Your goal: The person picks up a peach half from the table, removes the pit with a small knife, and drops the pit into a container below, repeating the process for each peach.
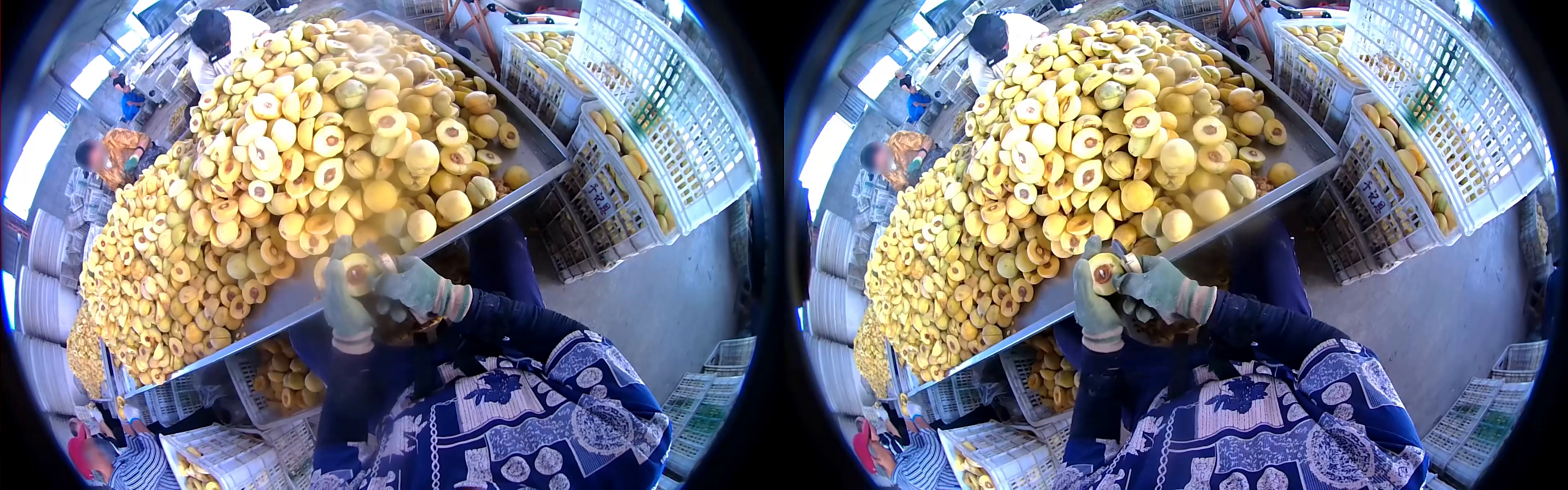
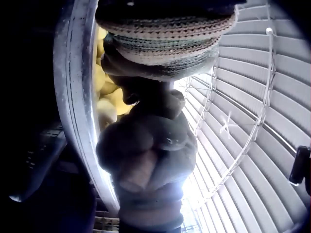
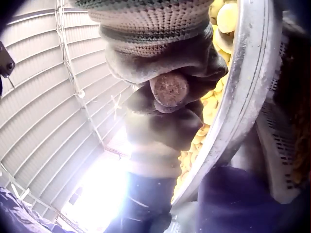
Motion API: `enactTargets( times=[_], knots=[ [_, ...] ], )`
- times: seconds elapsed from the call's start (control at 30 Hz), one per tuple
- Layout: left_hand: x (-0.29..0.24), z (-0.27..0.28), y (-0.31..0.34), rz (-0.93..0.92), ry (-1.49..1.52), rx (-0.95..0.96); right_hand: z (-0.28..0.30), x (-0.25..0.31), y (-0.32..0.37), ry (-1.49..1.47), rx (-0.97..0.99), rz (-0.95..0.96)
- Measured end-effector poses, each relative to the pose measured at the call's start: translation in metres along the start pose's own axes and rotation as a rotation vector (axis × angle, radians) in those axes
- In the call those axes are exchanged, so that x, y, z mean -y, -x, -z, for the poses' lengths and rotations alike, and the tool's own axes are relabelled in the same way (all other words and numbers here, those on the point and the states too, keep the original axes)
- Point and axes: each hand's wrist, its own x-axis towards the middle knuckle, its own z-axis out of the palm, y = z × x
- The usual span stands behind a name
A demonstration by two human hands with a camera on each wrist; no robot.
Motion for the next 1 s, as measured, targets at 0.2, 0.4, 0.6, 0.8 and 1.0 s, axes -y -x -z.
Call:
enactTargets(
  times=[0.2,0.4,0.6,0.8,1.0],
  knots=[
    [0.029,-0.011,-0.008,-0.266,0.241,-0.083,0.000,-0.012,0.011,0.752,-0.179,0.231],
    [0.016,-0.023,0.002,-0.330,0.220,-0.057,-0.003,-0.023,0.014,0.634,-0.162,0.312],
    [0.022,-0.017,0.005,-0.273,0.272,-0.150,-0.013,-0.011,0.022,0.518,-0.063,0.059],
    [0.031,-0.002,0.009,-0.289,0.181,-0.077,-0.021,0.021,0.032,0.480,0.076,-0.263],
    [0.016,-0.002,0.015,-0.223,0.243,-0.024,-0.013,0.020,0.023,0.588,0.234,-0.300]
  ],
)
